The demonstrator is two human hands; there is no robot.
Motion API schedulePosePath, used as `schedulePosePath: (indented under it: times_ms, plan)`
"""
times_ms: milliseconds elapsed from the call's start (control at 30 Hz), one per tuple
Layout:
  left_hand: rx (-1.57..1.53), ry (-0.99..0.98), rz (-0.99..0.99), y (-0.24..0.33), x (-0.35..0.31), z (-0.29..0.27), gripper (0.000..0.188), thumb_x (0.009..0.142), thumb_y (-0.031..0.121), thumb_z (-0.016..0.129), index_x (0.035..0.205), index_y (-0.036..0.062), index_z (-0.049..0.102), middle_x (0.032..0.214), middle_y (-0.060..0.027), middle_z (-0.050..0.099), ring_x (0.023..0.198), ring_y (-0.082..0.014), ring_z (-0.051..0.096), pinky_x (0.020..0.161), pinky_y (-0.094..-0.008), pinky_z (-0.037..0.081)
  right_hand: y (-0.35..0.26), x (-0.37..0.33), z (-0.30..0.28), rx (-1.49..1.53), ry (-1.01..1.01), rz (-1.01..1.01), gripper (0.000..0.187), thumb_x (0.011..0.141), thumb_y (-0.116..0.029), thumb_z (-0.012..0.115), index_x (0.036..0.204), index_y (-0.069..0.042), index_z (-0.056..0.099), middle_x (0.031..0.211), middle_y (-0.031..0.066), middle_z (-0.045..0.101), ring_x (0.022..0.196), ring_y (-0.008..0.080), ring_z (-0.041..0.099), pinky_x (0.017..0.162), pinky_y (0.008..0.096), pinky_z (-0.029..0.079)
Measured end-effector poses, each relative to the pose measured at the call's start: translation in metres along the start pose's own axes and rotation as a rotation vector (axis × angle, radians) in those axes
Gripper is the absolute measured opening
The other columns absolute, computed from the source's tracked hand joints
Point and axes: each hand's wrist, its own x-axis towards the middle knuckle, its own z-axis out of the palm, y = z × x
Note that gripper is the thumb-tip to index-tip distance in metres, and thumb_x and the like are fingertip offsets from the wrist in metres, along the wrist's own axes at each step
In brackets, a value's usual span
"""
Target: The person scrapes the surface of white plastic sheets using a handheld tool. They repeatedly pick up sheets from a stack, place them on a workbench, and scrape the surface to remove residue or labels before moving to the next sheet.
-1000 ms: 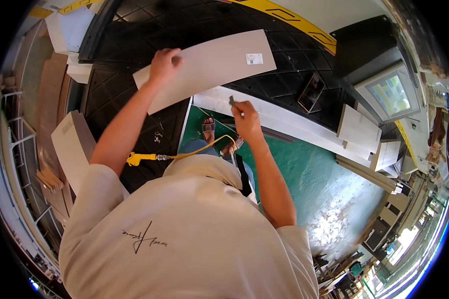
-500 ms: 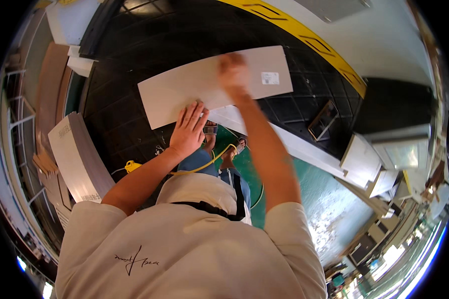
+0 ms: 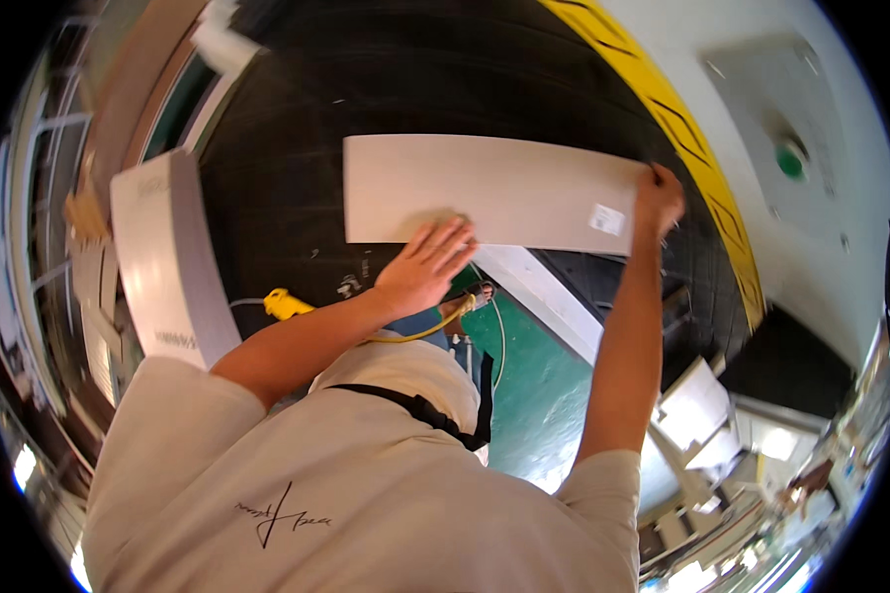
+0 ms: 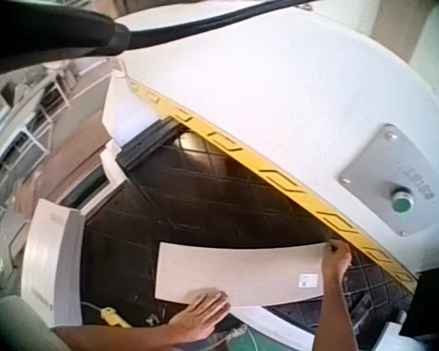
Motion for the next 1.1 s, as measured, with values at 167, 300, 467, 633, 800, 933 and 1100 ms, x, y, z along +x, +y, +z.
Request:
schedulePosePath:
  times_ms: [167, 300, 467, 633, 800, 933, 1100]
  plan:
    - [-0.114, -0.02, 0.06, -0.007, -0.003, -0.009, 0.075, 0.096, 0.027, 0.059, 0.162, 0.0033, 0.033, 0.173, -0.016, 0.024, 0.162, -0.0341, 0.018, 0.131, -0.0516, 0.016, 0.007, -0.004, 0.001, -0.099, 0.074, 0.031, 0.029, 0.092, -0.027, 0.073, 0.102, -0.001, 0.082, 0.103, 0.0183, 0.079, 0.092, 0.0327, 0.077, 0.086, 0.0413, 0.061]
    - [0.095, 0.173, 0.036, -0.009, -0.009, 0.006, 0.066, 0.097, 0.026, 0.057, 0.158, 0.0061, 0.043, 0.17, -0.0137, 0.031, 0.16, -0.0325, 0.022, 0.131, -0.0519, 0.015, -0.038, -0.018, 0.007, -0.083, 0.005, 0.119, 0.03, 0.091, -0.025, 0.07, 0.104, 0.0, 0.081, 0.102, 0.0202, 0.078, 0.089, 0.0371, 0.076, 0.082, 0.043, 0.06]
    - [0.103, 0.246, 0.019, -0.009, -0.015, 0.006, 0.059, 0.099, 0.028, 0.055, 0.154, 0.0075, 0.05, 0.167, -0.0124, 0.037, 0.159, -0.0311, 0.026, 0.132, -0.0509, 0.015, -0.175, -0.096, 0.047, 0.184, -0.158, -0.132, 0.015, 0.094, -0.011, 0.069, 0.1, -0.002, 0.081, 0.103, 0.0157, 0.075, 0.094, 0.0311, 0.07, 0.081, 0.0417, 0.058]
    - [0.007, -0.039, 0.157, -0.014, -0.002, 0.013, 0.074, 0.1, 0.04, 0.046, 0.163, 0.0039, 0.031, 0.173, -0.0134, 0.026, 0.161, -0.0332, 0.02, 0.132, -0.0504, 0.01, -0.368, -0.208, 0.106, 0.277, -0.344, -0.295, 0.011, 0.088, -0.013, 0.07, 0.094, -0.011, 0.079, 0.095, 0.0133, 0.067, 0.089, 0.0322, 0.068, 0.075, 0.0435, 0.056]
    - [0.011, 0.111, 0.081, -0.02, -0.014, 0.007, 0.068, 0.105, 0.036, 0.04, 0.163, 0.0029, 0.028, 0.175, -0.0143, 0.02, 0.161, -0.0292, 0.022, 0.132, -0.0475, 0.018, -0.433, -0.214, 0.08, 0.307, -0.591, -0.379, 0.015, 0.088, -0.019, 0.071, 0.094, -0.008, 0.08, 0.093, 0.0168, 0.07, 0.088, 0.0388, 0.068, 0.078, 0.0477, 0.055]
    - [0.299, 0.131, 0.064, -0.015, -0.008, 0.034, 0.061, 0.103, 0.032, 0.044, 0.155, -0.0009, 0.041, 0.166, -0.0141, 0.036, 0.154, -0.0288, 0.034, 0.131, -0.0481, 0.022, -0.372, -0.195, 0.069, 0.389, -0.49, -0.304, 0.015, 0.088, -0.015, 0.076, 0.1, -0.007, 0.08, 0.089, 0.0127, 0.066, 0.082, 0.0326, 0.067, 0.074, 0.044, 0.053]
    - [-0.132, 0.245, 0.064, -0.01, -0.012, 0.025, 0.05, 0.097, 0.027, 0.053, 0.139, -0.0001, 0.062, 0.151, -0.0125, 0.056, 0.149, -0.0322, 0.042, 0.131, -0.051, 0.022, -0.356, -0.168, 0.078, 0.355, -0.488, -0.75, 0.015, 0.093, -0.012, 0.073, 0.105, -0.009, 0.081, 0.088, 0.0075, 0.063, 0.085, 0.0275, 0.064, 0.075, 0.0399, 0.052]
